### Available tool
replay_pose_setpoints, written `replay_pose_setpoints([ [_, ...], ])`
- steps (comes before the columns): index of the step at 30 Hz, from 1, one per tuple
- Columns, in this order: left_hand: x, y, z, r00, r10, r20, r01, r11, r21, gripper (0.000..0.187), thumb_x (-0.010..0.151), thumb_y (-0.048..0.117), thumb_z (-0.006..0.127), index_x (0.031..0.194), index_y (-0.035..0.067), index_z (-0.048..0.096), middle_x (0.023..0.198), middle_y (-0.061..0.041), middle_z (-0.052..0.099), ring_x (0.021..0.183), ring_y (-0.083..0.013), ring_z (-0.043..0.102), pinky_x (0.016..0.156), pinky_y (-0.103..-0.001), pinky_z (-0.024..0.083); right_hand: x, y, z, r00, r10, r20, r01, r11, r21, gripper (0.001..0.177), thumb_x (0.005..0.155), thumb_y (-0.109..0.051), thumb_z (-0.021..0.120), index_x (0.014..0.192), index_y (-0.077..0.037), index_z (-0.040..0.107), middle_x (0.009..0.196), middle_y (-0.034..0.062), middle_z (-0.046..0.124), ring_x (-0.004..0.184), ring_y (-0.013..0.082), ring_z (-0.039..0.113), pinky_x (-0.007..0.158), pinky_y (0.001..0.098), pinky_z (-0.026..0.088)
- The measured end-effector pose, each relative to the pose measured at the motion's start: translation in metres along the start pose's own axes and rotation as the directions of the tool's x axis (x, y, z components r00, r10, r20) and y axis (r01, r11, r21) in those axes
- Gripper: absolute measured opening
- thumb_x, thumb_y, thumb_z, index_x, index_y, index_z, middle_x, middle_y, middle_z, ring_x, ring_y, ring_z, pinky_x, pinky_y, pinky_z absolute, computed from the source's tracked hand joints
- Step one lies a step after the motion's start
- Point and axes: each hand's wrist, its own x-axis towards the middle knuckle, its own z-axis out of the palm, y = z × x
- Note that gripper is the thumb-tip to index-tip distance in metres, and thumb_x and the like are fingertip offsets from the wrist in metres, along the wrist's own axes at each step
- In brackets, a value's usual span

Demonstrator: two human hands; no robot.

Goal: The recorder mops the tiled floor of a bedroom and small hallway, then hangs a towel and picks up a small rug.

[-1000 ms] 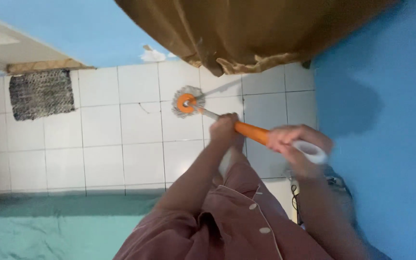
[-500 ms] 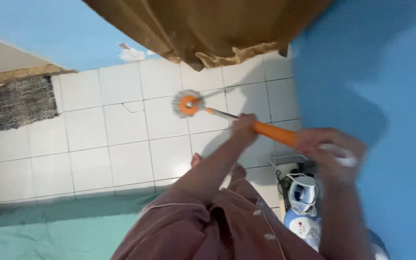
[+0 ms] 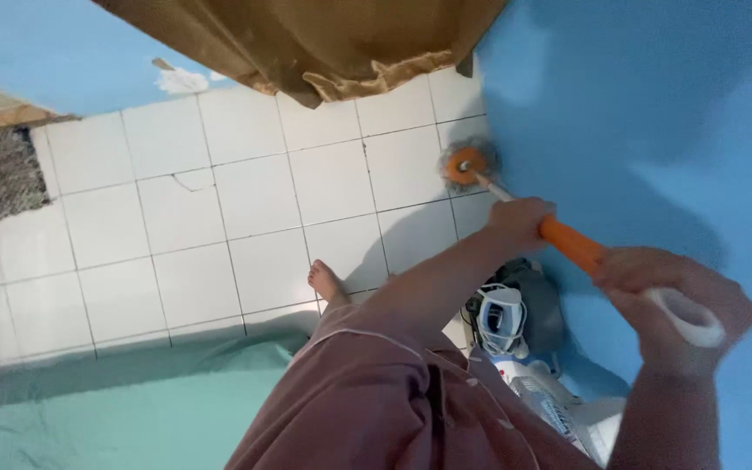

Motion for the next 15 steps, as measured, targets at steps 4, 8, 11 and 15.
replay_pose_setpoints([
  [4, -0.045, -0.017, -0.007, 0.993, -0.115, 0.024, 0.113, 0.992, 0.054, 0.027, 0.089, 0.04, 0.071, 0.105, 0.018, 0.071, 0.103, -0.004, 0.073, 0.1, -0.0232, 0.072, 0.087, -0.044, 0.056, -0.005, 0.022, -0.007, 0.998, -0.001, 0.069, -0.011, 0.985, 0.172, 0.021, 0.106, -0.018, 0.069, 0.088, -0.008, 0.063, 0.086, 0.0088, 0.071, 0.08, 0.0198, 0.075, 0.082, 0.0397, 0.065],
  [8, -0.099, -0.108, -0.004, 0.889, -0.446, -0.106, 0.456, 0.884, 0.103, 0.022, 0.085, 0.034, 0.074, 0.099, 0.017, 0.07, 0.096, -0.006, 0.072, 0.091, -0.0243, 0.073, 0.077, -0.044, 0.058, 0.008, 0.046, 0.072, 0.956, -0.227, 0.184, 0.022, 0.683, 0.731, 0.017, 0.104, -0.022, 0.067, 0.102, -0.006, 0.065, 0.089, 0.0072, 0.072, 0.08, 0.0178, 0.073, 0.082, 0.041, 0.064],
  [11, -0.175, -0.197, -0.008, 0.738, -0.627, -0.252, 0.643, 0.766, -0.024, 0.024, 0.086, 0.032, 0.075, 0.104, 0.016, 0.069, 0.107, -0.009, 0.072, 0.101, -0.0296, 0.072, 0.084, -0.045, 0.058, 0.008, 0.02, 0.165, 0.911, -0.324, 0.255, 0.0, 0.618, 0.786, 0.009, 0.101, -0.013, 0.069, 0.1, -0.005, 0.066, 0.093, 0.0097, 0.073, 0.09, 0.0202, 0.073, 0.092, 0.0435, 0.062],
  [15, -0.261, -0.257, -0.008, 0.5, -0.807, -0.314, 0.791, 0.574, -0.213, 0.038, 0.081, 0.021, 0.074, 0.118, 0.025, 0.066, 0.127, -0.003, 0.068, 0.115, -0.03, 0.066, 0.095, -0.046, 0.052, -0.054, 0.007, 0.281, 0.838, -0.468, 0.282, 0.095, 0.633, 0.768, 0.012, 0.102, -0.014, 0.065, 0.092, -0.008, 0.062, 0.088, 0.0059, 0.068, 0.08, 0.0174, 0.07, 0.076, 0.034, 0.063],
])
